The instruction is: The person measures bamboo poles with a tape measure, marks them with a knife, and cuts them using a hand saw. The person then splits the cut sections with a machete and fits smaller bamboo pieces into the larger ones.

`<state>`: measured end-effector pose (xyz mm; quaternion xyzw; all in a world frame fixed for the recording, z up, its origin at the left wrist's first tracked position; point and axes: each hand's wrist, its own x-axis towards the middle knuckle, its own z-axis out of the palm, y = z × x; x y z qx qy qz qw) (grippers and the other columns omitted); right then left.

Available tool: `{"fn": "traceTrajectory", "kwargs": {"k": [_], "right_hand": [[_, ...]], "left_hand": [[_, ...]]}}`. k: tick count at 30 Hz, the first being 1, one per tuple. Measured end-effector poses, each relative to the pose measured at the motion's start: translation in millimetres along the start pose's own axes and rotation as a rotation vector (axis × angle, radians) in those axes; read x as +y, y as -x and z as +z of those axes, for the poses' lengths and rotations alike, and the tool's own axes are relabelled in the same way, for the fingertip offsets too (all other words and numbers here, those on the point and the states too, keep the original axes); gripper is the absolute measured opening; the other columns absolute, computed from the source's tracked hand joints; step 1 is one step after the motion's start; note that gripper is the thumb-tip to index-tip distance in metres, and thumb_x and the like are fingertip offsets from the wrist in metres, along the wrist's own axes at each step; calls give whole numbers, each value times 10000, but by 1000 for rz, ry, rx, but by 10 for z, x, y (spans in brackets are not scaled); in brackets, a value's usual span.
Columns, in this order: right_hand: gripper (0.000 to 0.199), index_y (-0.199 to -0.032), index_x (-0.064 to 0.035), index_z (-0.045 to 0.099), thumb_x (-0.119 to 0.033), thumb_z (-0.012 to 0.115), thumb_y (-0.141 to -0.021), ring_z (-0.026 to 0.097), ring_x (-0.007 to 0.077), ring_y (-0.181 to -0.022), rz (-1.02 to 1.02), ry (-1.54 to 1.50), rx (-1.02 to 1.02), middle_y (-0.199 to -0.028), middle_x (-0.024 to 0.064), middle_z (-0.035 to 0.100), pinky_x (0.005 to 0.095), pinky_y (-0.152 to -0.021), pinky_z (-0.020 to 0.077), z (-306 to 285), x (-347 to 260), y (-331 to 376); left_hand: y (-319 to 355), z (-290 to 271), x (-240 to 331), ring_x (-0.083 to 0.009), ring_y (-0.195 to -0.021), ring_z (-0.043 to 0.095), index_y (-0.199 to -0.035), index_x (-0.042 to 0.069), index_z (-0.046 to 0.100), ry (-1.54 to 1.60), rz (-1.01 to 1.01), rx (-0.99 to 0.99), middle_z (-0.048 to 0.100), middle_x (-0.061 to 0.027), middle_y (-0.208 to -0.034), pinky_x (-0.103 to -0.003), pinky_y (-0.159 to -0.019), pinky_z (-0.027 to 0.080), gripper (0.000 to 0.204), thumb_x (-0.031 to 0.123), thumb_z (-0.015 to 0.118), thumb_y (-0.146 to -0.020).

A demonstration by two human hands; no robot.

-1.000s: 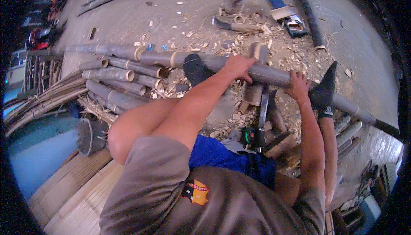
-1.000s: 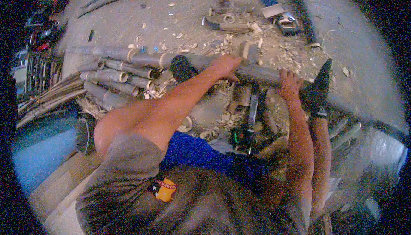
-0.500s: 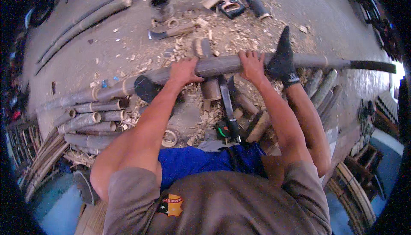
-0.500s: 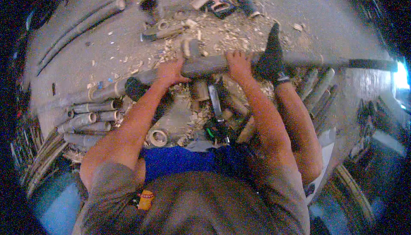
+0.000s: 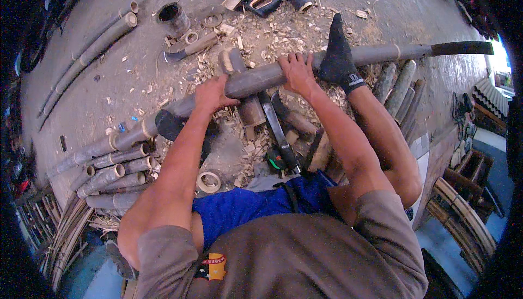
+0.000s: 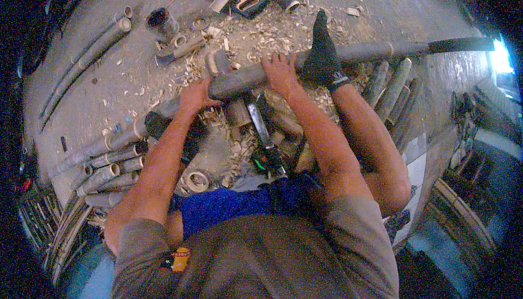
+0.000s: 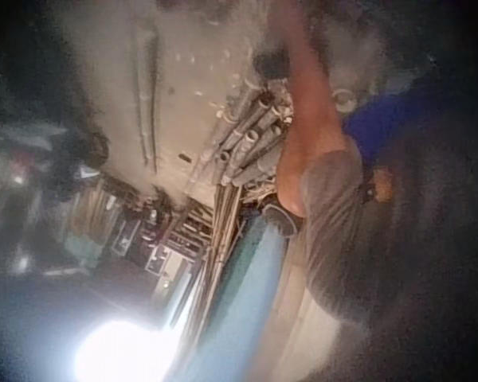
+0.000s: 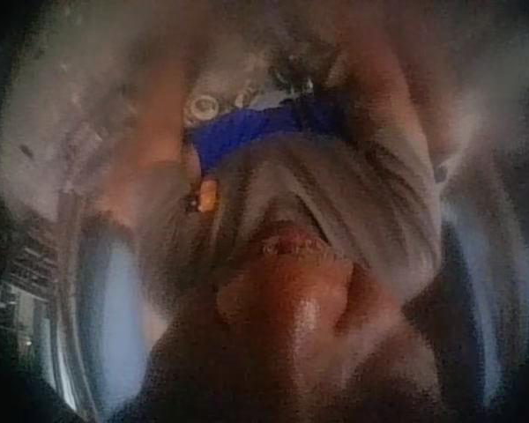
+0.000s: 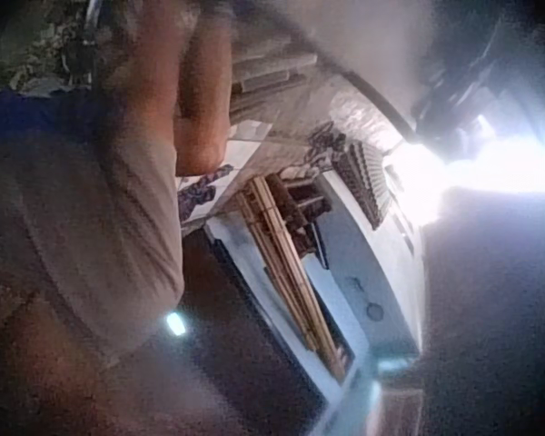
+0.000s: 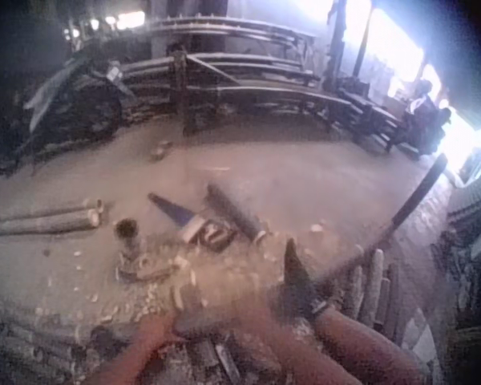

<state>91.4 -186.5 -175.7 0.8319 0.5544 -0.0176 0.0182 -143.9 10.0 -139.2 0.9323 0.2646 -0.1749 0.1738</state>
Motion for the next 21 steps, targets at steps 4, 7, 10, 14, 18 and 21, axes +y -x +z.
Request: {"fn": "traceTrajectory", "kwargs": {"k": [4,7,10,14,18,21], "right_hand": [[714,-1397,-160,508,-407,791,-789,474,404,-1322,9,-42,-208,-1361,189,546,760,-1081,268,-309,-102,-71],[779,-1412,-153,499,-481,791,-768,473,409,-1320,-5,-69,-192,-1363,189,548,762,-1075,268,-323,-87,-49],[924,-1406,-168,472,-279,919,-605,487,384,-1280,4,-110,-126,-1308,166,541,731,-1069,296,-262,-38,-28],[934,-1432,-171,467,-335,913,-627,467,380,-1316,1,7,-116,-1345,171,540,749,-1078,261,15,-17,10],[861,-1431,-173,485,-345,876,-683,451,396,-1335,9,11,-160,-1351,185,542,756,-1094,228,-58,-73,-99],[845,-1431,-167,490,-332,863,-691,439,403,-1346,29,-22,-201,-1369,193,530,755,-1103,210,-150,-47,-70]], "left_hand": [[-7,-7,-51,-365,-1092,655,-1282,131,555,19,-23,-43,669,-163,-1185,-491,-900,531,851,563,867,-618],[-9,59,-105,-372,-1070,660,-1284,138,557,28,24,15,677,-164,-1155,-494,-890,535,849,555,871,-614],[-55,30,-81,-379,-1047,662,-1289,141,552,40,28,11,683,-172,-1122,-493,-877,538,859,545,880,-606],[-183,395,-280,-382,-1047,666,-1361,159,519,64,117,98,691,-178,-1113,-486,-878,539,929,540,889,-599],[-95,92,-134,-388,-1046,666,-1409,168,500,49,-1,-48,692,-191,-1119,-489,-875,544,968,521,896,-600],[-74,113,-112,-389,-1070,656,-1394,131,505,21,34,2,674,-206,-1160,-491,-869,547,959,520,895,-609]]}}
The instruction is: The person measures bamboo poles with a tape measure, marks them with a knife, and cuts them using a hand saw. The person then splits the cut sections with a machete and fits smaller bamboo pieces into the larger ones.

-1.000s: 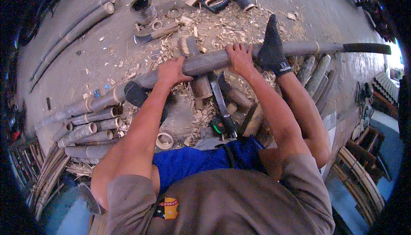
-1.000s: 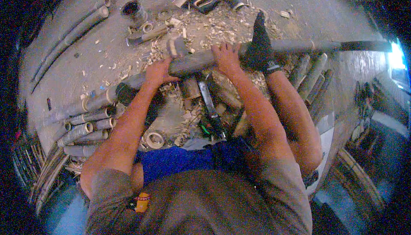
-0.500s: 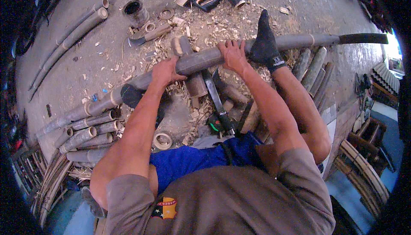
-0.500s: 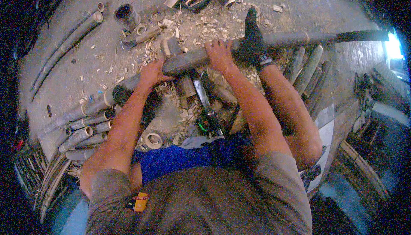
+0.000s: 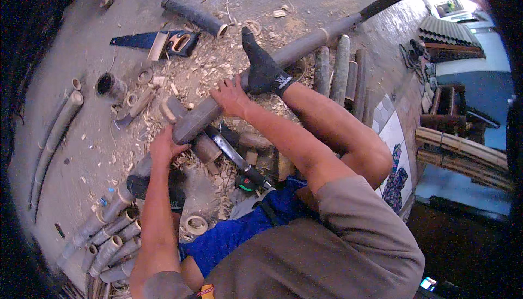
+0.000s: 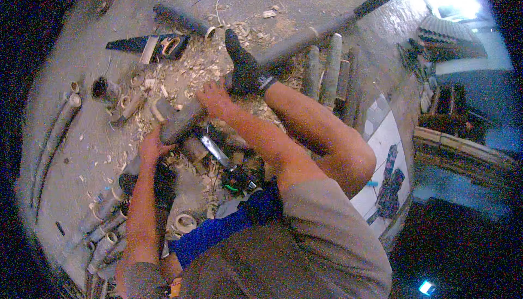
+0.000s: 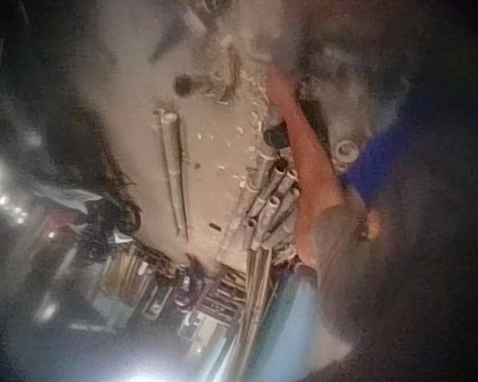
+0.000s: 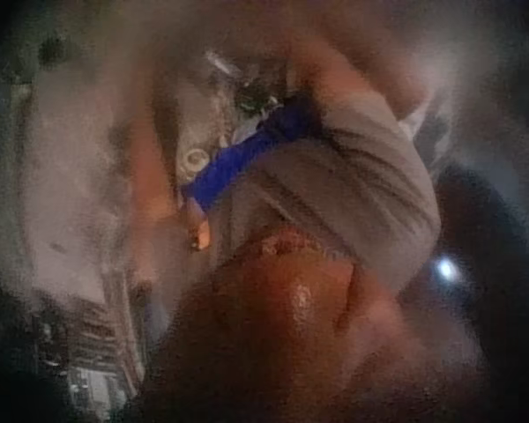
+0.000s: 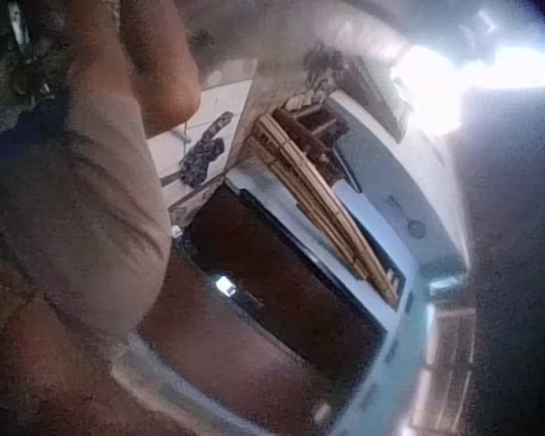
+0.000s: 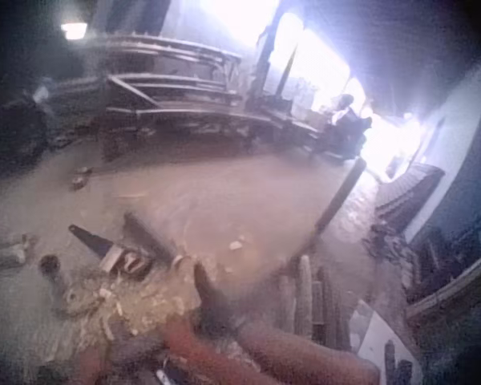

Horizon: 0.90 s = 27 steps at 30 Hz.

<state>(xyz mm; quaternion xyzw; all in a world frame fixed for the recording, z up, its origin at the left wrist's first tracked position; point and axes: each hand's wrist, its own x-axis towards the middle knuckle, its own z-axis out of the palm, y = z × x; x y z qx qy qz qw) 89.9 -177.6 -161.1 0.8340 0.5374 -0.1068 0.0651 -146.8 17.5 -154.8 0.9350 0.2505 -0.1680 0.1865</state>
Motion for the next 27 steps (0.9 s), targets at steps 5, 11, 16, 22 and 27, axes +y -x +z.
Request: {"fn": "traceTrajectory", "kwargs": {"k": [5,11,16,22,27], "right_hand": [[843,-1447,-158,477,-326,837,-703,389,418,-1385,93,4,193,-1433,207,476,724,-1133,188,150,-39,243],[805,-1534,-168,372,-193,724,-810,225,441,-1488,122,-148,292,-1578,205,309,690,-1152,213,86,-419,456],[844,-1571,-184,316,-175,700,-819,181,459,-1504,131,-285,297,-1652,147,189,678,-1145,258,-29,-540,911],[866,-1579,-170,296,-249,720,-827,206,487,-1486,219,-267,296,-1668,150,152,649,-1149,282,415,-728,1039],[798,-1500,-136,414,-345,739,-802,239,475,-1478,305,-168,398,-1599,258,258,654,-1155,259,54,-168,1019]], "left_hand": [[88,12,237,-405,-1127,628,-1406,86,471,-94,-21,71,610,-215,-1290,-498,-919,529,986,512,893,-623],[131,-328,-309,-406,-1280,542,-1474,84,452,59,59,-155,567,-248,-1375,-494,-1058,451,991,534,852,-687],[442,-1703,-474,-393,-1279,551,-1421,84,523,-165,-13,-76,569,-233,-1390,-463,-1063,445,817,505,799,-778],[1295,-2970,-403,-359,-1245,578,-1432,91,519,-171,82,316,585,-204,-1376,-444,-1067,444,700,315,787,-826],[2258,-3162,905,-314,-1246,579,-1439,94,518,60,155,278,596,-164,-1371,-417,-1080,442,705,262,787,-811]]}}
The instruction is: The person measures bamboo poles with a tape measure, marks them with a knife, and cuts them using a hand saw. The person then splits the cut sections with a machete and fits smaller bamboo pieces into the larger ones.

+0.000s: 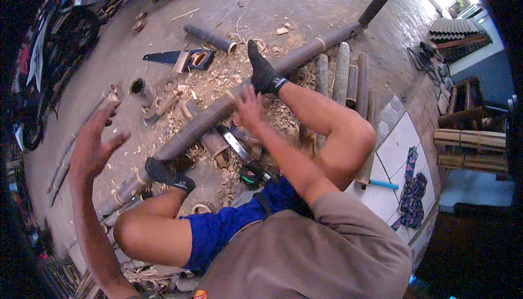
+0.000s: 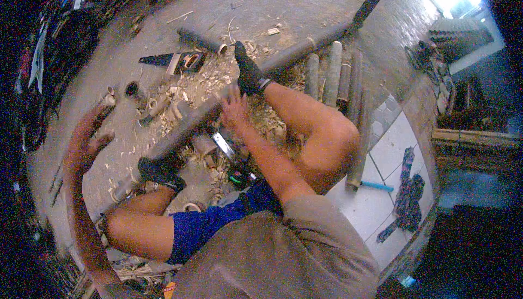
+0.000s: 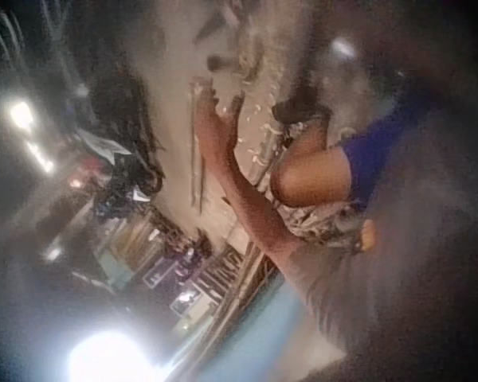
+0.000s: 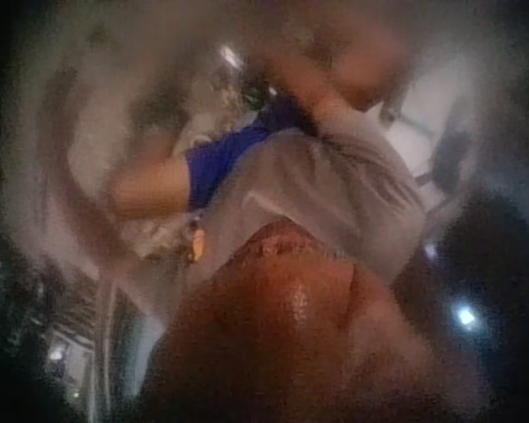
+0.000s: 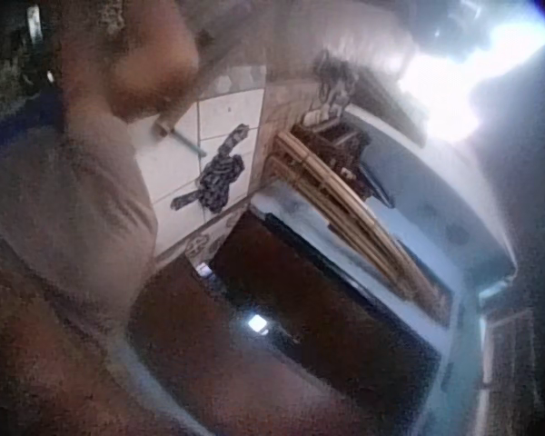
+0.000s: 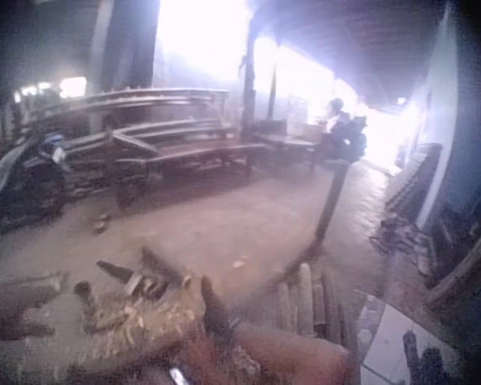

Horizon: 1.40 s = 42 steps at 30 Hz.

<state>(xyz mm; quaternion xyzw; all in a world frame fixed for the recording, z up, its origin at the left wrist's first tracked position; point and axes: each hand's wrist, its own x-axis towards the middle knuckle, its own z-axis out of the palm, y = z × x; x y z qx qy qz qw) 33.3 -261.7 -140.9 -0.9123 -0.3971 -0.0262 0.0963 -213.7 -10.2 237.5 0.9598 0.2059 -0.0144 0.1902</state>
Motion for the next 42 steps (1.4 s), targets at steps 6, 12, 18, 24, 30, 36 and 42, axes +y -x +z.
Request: {"fn": "traceTrajectory", "kwargs": {"k": [6,12,18,24,30,36,42], "right_hand": [[662,-1375,-83,526,-490,681,-877,500,446,-1303,272,53,-157,-1358,209,577,588,-1062,410,-1097,677,-622],[850,-1479,-75,407,-580,688,-856,681,398,-1065,223,86,-413,-1150,238,683,497,-895,553,-1090,1137,-324],[888,-1532,-89,350,-574,682,-865,694,418,-1004,184,288,-259,-1151,253,665,496,-863,561,-922,1097,-256],[750,-1436,-115,384,-489,709,-872,670,463,-1028,172,145,-318,-1123,283,669,571,-859,538,-1047,977,-256],[855,-1513,-105,345,-571,669,-873,674,416,-1055,171,391,-219,-1161,250,661,523,-877,548,-913,1043,-176],[867,-1518,-88,361,-581,662,-872,688,401,-1010,122,433,-236,-1113,241,670,501,-855,559,-898,1015,-209],[843,-1506,-77,385,-556,670,-873,698,404,-955,53,456,-109,-1033,241,688,499,-830,560,-924,985,-110]], "left_hand": [[683,62,548,-286,-1220,593,-1417,86,547,26,96,42,620,-160,-1337,-414,-1052,450,680,297,783,-815],[683,431,176,-292,-1096,648,-1367,65,594,335,-175,44,683,-176,-1207,-394,-975,483,615,380,756,-865],[724,361,411,-287,-1004,658,-1355,45,600,306,-134,203,698,-192,-1147,-386,-915,507,656,443,753,-856],[800,594,505,-359,-1148,645,-1384,123,587,54,113,326,669,-158,-1278,-445,-1001,494,683,522,730,-849],[1034,684,886,-406,-1057,660,-1310,118,613,141,110,121,668,-210,-1178,-487,-896,538,656,589,683,-858],[1130,815,733,-422,-967,672,-1257,85,601,119,151,324,675,-206,-1083,-509,-807,550,621,543,704,-852],[1187,787,759,-422,-934,669,-1173,57,599,150,195,286,671,-195,-1022,-514,-776,545,568,479,748,-824]]}}
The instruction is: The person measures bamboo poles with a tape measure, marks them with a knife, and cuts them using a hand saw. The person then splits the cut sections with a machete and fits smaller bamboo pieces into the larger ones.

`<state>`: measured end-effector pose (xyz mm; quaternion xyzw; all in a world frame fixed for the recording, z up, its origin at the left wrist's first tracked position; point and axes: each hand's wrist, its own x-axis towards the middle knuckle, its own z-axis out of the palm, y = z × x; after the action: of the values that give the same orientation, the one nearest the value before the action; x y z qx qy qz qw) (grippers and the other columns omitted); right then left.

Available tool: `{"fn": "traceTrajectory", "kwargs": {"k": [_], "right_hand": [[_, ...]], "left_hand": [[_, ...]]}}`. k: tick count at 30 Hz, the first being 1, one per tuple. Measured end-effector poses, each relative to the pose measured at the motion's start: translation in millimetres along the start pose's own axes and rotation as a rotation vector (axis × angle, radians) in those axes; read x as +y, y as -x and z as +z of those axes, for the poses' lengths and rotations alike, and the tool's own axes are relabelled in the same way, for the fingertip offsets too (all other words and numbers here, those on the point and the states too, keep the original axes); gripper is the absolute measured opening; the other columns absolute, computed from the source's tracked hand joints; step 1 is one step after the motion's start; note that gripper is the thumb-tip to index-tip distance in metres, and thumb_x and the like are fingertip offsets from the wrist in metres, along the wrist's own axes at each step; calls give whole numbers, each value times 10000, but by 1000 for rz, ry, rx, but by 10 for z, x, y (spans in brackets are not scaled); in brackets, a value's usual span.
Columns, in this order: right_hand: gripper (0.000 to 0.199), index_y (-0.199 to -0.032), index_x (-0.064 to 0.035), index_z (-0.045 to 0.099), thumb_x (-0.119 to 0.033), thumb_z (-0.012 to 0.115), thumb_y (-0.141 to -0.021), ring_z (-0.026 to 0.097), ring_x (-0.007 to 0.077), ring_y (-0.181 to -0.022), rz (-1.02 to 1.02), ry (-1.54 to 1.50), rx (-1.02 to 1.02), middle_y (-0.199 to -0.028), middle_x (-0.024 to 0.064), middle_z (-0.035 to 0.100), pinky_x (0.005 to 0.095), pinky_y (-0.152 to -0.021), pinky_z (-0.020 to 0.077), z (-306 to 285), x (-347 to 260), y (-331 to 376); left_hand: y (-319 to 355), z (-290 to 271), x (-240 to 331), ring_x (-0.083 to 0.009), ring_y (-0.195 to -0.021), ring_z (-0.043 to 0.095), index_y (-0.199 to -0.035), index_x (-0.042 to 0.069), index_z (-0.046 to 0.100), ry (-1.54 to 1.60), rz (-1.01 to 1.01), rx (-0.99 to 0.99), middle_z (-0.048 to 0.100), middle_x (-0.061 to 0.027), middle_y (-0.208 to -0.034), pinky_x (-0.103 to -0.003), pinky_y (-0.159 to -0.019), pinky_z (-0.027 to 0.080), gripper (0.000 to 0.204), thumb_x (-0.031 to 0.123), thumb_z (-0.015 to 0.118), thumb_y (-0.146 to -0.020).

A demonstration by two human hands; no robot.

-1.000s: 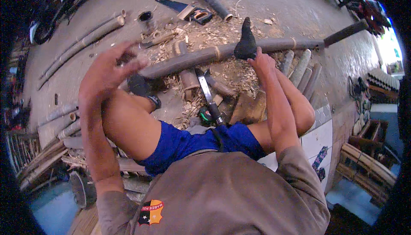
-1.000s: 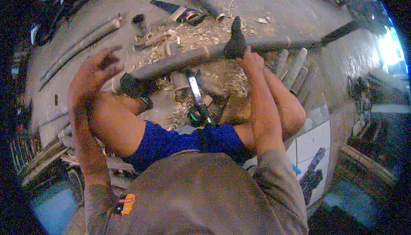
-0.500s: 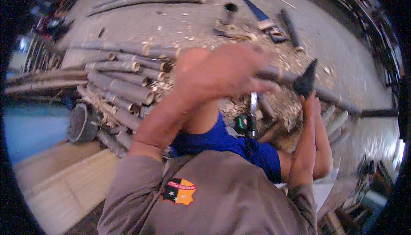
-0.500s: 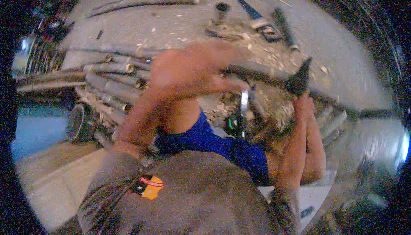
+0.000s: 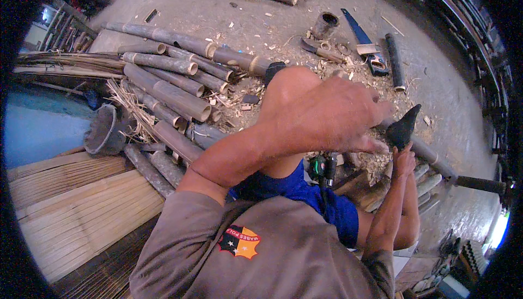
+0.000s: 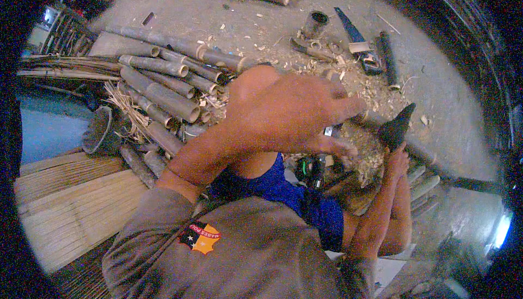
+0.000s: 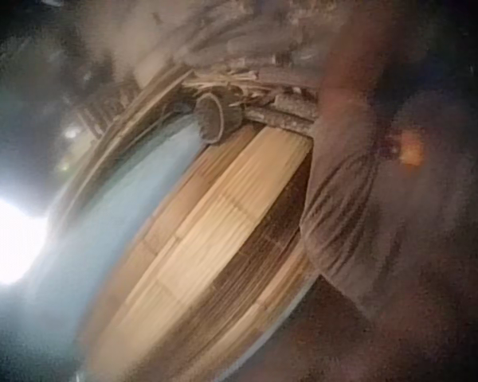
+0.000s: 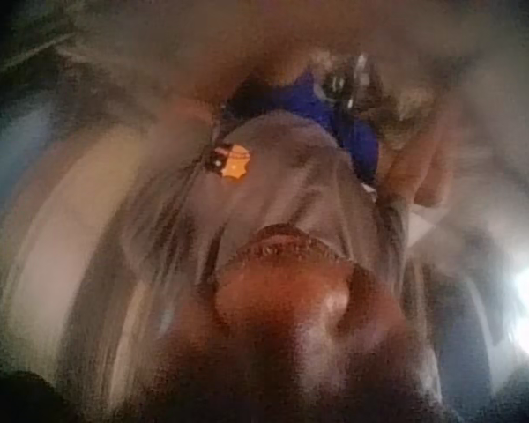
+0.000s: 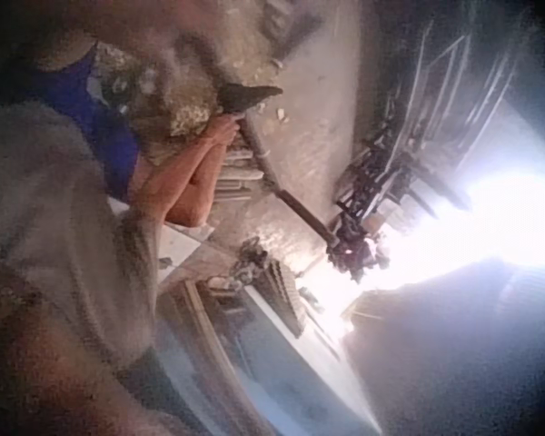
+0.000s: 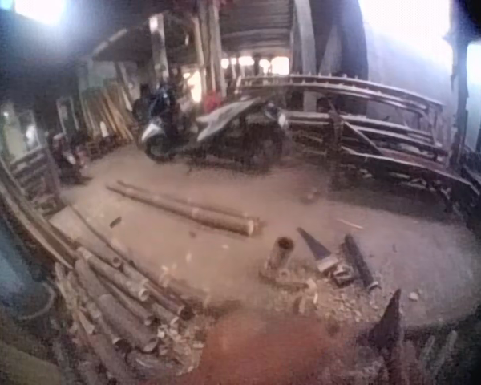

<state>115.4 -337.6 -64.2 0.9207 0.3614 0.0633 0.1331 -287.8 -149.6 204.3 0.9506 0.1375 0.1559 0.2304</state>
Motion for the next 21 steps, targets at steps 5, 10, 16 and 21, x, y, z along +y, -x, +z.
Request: {"fn": "traceTrajectory", "kwargs": {"k": [5,10,16,21], "right_hand": [[840,-1502,-71,388,-546,677,-872,694,417,-955,10,9,-14,-1030,238,695,498,-828,559,89,-23,-30],[842,-1507,-70,381,-557,661,-880,690,422,-968,31,33,-50,-1081,242,687,499,-831,559,92,26,-49],[872,-1524,-92,362,-598,642,-872,686,409,-999,35,49,-57,-1101,234,668,518,-842,558,131,20,-93],[884,-1518,-96,375,-612,654,-856,689,402,-1003,22,-11,-107,-1095,238,671,529,-842,558,97,-62,-105]], "left_hand": [[36,60,-59,-413,-937,670,-1189,73,600,62,74,138,673,-186,-1037,-506,-764,546,567,473,758,-819],[20,12,-37,-403,-958,670,-1232,102,601,57,25,75,675,-172,-1061,-493,-797,545,586,490,749,-819],[40,-26,-54,-397,-979,666,-1266,133,601,17,-19,62,675,-169,-1058,-496,-818,541,590,507,734,-830],[69,-51,-71,-405,-978,667,-1256,116,605,27,-41,1,675,-183,-1064,-499,-806,542,591,514,727,-836]]}}
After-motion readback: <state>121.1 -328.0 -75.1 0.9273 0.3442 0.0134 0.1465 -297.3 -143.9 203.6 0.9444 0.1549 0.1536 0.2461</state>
